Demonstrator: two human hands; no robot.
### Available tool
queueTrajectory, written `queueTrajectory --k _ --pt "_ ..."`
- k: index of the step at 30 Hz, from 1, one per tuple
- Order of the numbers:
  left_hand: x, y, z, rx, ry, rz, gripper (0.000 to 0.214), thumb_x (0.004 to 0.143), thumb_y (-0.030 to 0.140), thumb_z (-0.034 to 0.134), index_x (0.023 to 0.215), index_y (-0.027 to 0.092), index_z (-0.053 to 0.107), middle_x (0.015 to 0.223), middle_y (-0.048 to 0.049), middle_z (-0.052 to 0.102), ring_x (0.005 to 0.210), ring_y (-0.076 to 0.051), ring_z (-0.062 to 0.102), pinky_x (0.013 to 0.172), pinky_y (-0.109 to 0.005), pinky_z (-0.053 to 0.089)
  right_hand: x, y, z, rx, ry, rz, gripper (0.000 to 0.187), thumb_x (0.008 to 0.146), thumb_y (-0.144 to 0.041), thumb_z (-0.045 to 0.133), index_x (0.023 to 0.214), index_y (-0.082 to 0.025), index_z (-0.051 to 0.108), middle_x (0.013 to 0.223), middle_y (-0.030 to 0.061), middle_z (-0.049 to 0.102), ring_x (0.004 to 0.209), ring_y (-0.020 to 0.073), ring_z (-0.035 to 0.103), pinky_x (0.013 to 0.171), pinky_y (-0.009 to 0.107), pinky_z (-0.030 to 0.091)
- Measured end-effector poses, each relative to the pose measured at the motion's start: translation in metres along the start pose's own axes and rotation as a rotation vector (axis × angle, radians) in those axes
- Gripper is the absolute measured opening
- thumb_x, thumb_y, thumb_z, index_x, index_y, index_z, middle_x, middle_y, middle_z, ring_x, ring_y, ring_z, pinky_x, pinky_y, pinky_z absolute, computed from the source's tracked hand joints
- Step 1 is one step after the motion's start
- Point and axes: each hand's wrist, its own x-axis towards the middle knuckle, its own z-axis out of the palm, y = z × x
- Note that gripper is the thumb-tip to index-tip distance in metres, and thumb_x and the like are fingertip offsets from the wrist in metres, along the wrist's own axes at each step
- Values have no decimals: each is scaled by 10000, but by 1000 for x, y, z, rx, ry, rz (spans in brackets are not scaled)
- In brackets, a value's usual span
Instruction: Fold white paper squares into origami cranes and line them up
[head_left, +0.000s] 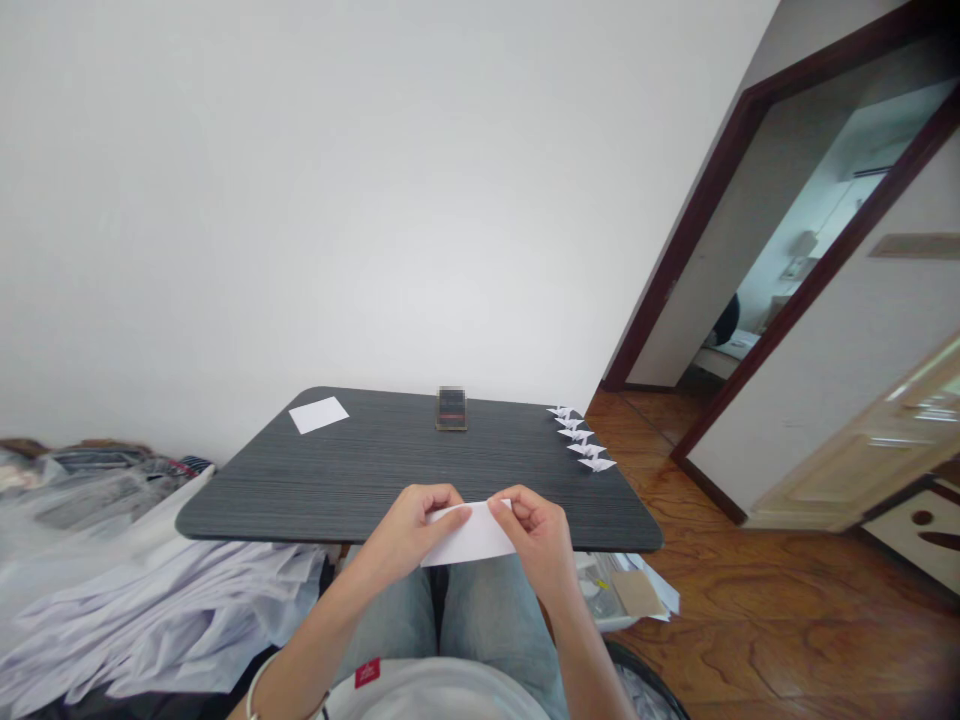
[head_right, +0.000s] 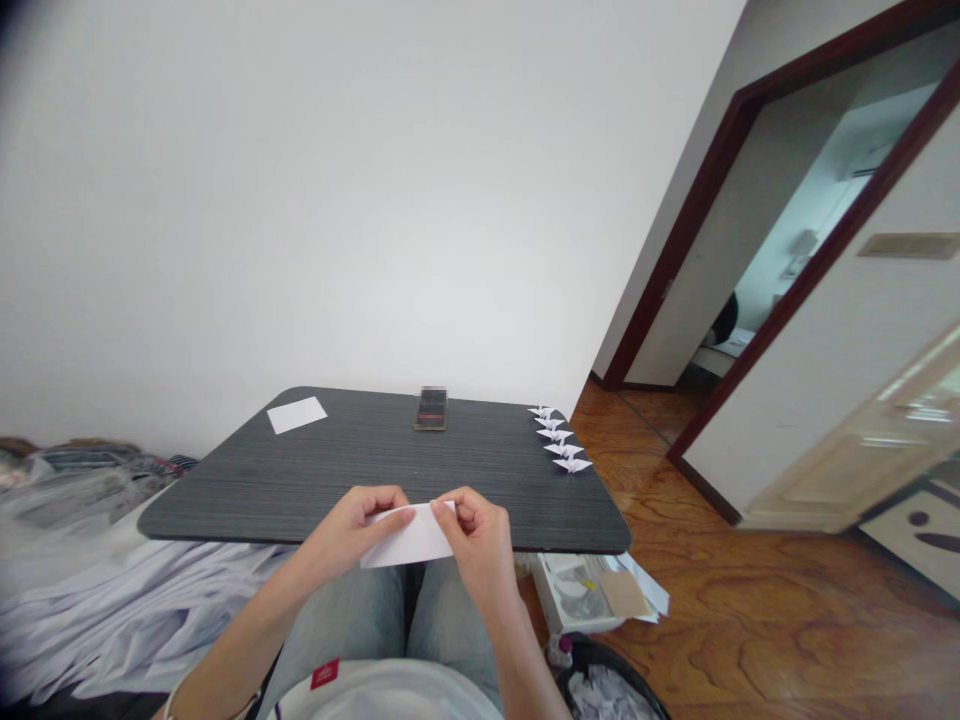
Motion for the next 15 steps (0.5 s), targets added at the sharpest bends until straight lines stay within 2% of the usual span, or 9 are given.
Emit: queueTrajectory --k 3,7,11,15 --pt "2 -5 -2 -64 76 9 329 751 415 500 614 118 527 553 15 498 505 -88 413 460 -179 289 0 1 -2 70 -5 18 268 745 -408 561 683 -147 568 462 -24 552 391 84 465 389 178 356" --pt "4 -9 -3 -162 127 -15 323 747 422 511 639 118 525 550 15 504 474 -79 408 432 -176 278 0 2 -4 84 -9 17 244 748 -373 575 654 -148 560 487 -9 587 392 75 495 395 166 379" --pt "5 -9 -1 -193 74 9 271 714 384 572 660 120 539 599 7 544 529 -90 458 476 -178 326 0 0 -4 77 13 -1 234 763 -348 567 646 -146 564 485 -15 579 400 65 495 402 155 381" --pt "5 -7 2 -209 39 -4 270 701 384 589 660 124 527 601 10 561 518 -87 471 477 -178 330 -1 0 -2 63 -44 3 216 762 -328 573 653 -142 575 480 -17 578 403 65 500 413 156 396"
